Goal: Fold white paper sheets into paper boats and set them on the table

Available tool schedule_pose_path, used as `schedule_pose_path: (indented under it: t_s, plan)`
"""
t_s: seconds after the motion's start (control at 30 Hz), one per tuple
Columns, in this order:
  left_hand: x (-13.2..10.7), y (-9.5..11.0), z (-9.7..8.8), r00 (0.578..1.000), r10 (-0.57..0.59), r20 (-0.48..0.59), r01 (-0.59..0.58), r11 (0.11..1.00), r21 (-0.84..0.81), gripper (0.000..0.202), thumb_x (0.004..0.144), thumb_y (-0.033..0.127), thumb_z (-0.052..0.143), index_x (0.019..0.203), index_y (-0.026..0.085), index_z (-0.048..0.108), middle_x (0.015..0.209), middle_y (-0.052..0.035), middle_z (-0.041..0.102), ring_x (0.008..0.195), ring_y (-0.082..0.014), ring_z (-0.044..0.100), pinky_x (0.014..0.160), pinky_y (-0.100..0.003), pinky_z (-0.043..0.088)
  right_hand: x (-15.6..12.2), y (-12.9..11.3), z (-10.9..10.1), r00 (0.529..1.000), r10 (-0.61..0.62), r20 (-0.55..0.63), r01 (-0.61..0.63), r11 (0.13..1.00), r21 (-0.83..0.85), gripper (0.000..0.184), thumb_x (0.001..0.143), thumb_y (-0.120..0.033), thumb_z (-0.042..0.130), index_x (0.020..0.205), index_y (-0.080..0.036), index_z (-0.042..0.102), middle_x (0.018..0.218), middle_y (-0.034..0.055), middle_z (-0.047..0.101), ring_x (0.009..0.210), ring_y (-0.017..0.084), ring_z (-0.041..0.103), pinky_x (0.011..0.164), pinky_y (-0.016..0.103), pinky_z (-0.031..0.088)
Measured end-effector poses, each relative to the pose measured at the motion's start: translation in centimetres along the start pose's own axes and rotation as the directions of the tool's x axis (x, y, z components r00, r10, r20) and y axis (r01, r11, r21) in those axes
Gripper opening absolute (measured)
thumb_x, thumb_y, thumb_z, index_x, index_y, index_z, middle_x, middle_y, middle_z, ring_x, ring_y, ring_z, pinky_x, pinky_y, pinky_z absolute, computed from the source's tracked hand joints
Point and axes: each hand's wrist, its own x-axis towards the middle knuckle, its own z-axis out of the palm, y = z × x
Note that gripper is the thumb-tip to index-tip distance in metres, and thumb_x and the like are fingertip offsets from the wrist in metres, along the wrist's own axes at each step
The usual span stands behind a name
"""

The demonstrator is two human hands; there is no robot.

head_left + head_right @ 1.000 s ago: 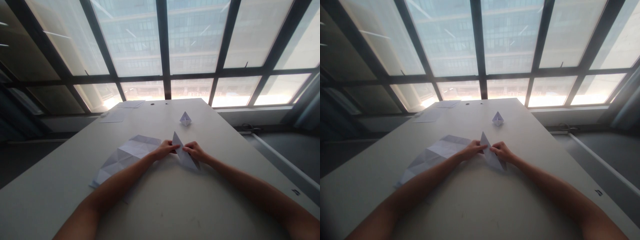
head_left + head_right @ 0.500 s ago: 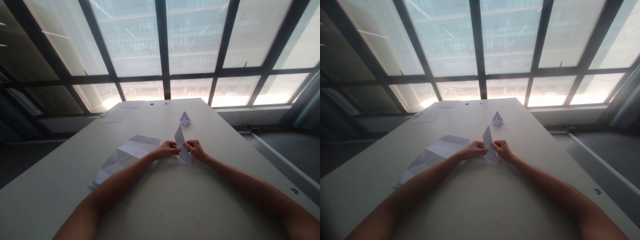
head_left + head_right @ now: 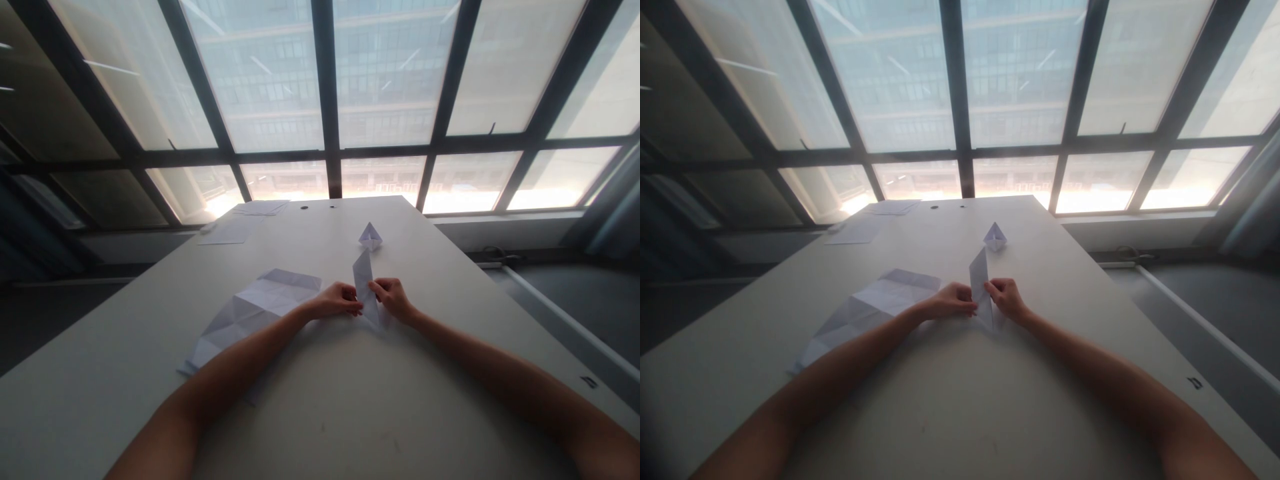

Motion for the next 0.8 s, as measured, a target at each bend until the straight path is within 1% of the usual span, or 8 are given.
schedule_pose_path:
  t_s: [0.1, 0.2, 0.27, 0.33, 0.43, 0.53, 0.63, 0.8]
  plan:
    - [0.1, -0.1, 0.1, 1.000, -0.001, -0.030, 0.001, 1.000, 0.002, 0.042, 0.073, 0.047, 0.080, 0.090, 0.010, 0.068, 0.078, -0.0092, 0.072, 0.069, -0.0181, 0.068, 0.067, -0.028, 0.052, 0.1, 0.3, 0.0, 1.000, 0.001, -0.017, -0.001, 1.000, -0.007, 0.043, 0.083, -0.051, 0.055, 0.054, -0.018, 0.051, 0.051, -0.0027, 0.041, 0.051, 0.012, 0.037, 0.049, 0.026, 0.027]
    - [0.5, -0.4, 0.4, 0.988, -0.012, -0.155, 0.000, 0.997, -0.077, 0.050, 0.072, 0.045, 0.082, 0.105, 0.014, 0.059, 0.077, -0.0040, 0.069, 0.069, -0.0165, 0.068, 0.066, -0.028, 0.053, 0.3, 0.6, 0.1, 0.998, -0.023, -0.054, 0.020, 0.999, -0.045, 0.041, 0.082, -0.047, 0.054, 0.053, -0.019, 0.047, 0.051, -0.0035, 0.039, 0.051, 0.011, 0.035, 0.049, 0.026, 0.025]
    - [0.7, -0.8, 0.5, 0.967, 0.004, -0.253, -0.041, 0.990, -0.138, 0.060, 0.069, 0.043, 0.084, 0.112, 0.019, 0.050, 0.083, -0.0012, 0.066, 0.071, -0.0160, 0.068, 0.067, -0.029, 0.055, 0.3, 0.7, 0.2, 0.996, -0.048, -0.075, 0.041, 0.995, -0.091, 0.040, 0.082, -0.045, 0.054, 0.052, -0.020, 0.044, 0.052, -0.0040, 0.036, 0.052, 0.011, 0.033, 0.050, 0.026, 0.024]
    - [0.9, -1.1, 0.6, 0.951, 0.046, -0.307, -0.096, 0.984, -0.152, 0.063, 0.068, 0.042, 0.085, 0.113, 0.022, 0.045, 0.091, -0.0008, 0.063, 0.073, -0.0157, 0.069, 0.067, -0.030, 0.057, 0.2, 0.8, 0.4, 0.995, -0.056, -0.077, 0.046, 0.990, -0.130, 0.039, 0.081, -0.044, 0.054, 0.052, -0.020, 0.042, 0.053, -0.0041, 0.035, 0.052, 0.011, 0.032, 0.050, 0.026, 0.023]
    - [1.0, -1.3, 0.6, 0.952, 0.091, -0.291, -0.123, 0.988, -0.094, 0.055, 0.069, 0.044, 0.084, 0.106, 0.020, 0.051, 0.099, -0.0026, 0.060, 0.075, -0.0141, 0.067, 0.067, -0.029, 0.057, 0.1, 0.7, 0.7, 0.999, -0.040, -0.033, 0.035, 0.987, -0.157, 0.038, 0.080, -0.043, 0.054, 0.052, -0.021, 0.040, 0.053, -0.0044, 0.035, 0.053, 0.010, 0.032, 0.050, 0.026, 0.022]
    - [0.9, -1.1, 0.5, 0.962, 0.095, -0.256, -0.111, 0.993, -0.050, 0.048, 0.073, 0.050, 0.080, 0.098, 0.015, 0.058, 0.100, -0.0051, 0.060, 0.081, -0.0156, 0.066, 0.070, -0.028, 0.057, 0.0, 0.6, 0.8, 0.996, -0.060, 0.060, 0.069, 0.982, -0.174, 0.041, 0.082, -0.046, 0.056, 0.054, -0.020, 0.043, 0.054, -0.0044, 0.036, 0.054, 0.011, 0.033, 0.050, 0.025, 0.023]
    - [0.8, -0.8, 0.4, 0.967, 0.048, -0.251, -0.073, 0.993, -0.093, 0.049, 0.077, 0.055, 0.074, 0.099, 0.015, 0.057, 0.095, -0.0060, 0.063, 0.082, -0.0179, 0.067, 0.071, -0.032, 0.057, 0.0, 0.6, 0.9, 0.989, -0.066, 0.133, 0.091, 0.979, -0.184, 0.048, 0.087, -0.056, 0.053, 0.057, -0.018, 0.050, 0.055, -0.0035, 0.040, 0.055, 0.011, 0.036, 0.051, 0.024, 0.025]
    - [0.4, -0.5, 0.3, 0.973, 0.005, -0.231, -0.042, 0.987, -0.153, 0.048, 0.080, 0.054, 0.073, 0.103, 0.016, 0.053, 0.095, -0.0078, 0.067, 0.082, -0.0194, 0.069, 0.075, -0.035, 0.057, 0.0, 0.8, 0.9, 0.986, -0.059, 0.155, 0.090, 0.977, -0.196, 0.054, 0.087, -0.064, 0.051, 0.059, -0.018, 0.052, 0.055, -0.0036, 0.041, 0.056, 0.012, 0.036, 0.051, 0.024, 0.026]
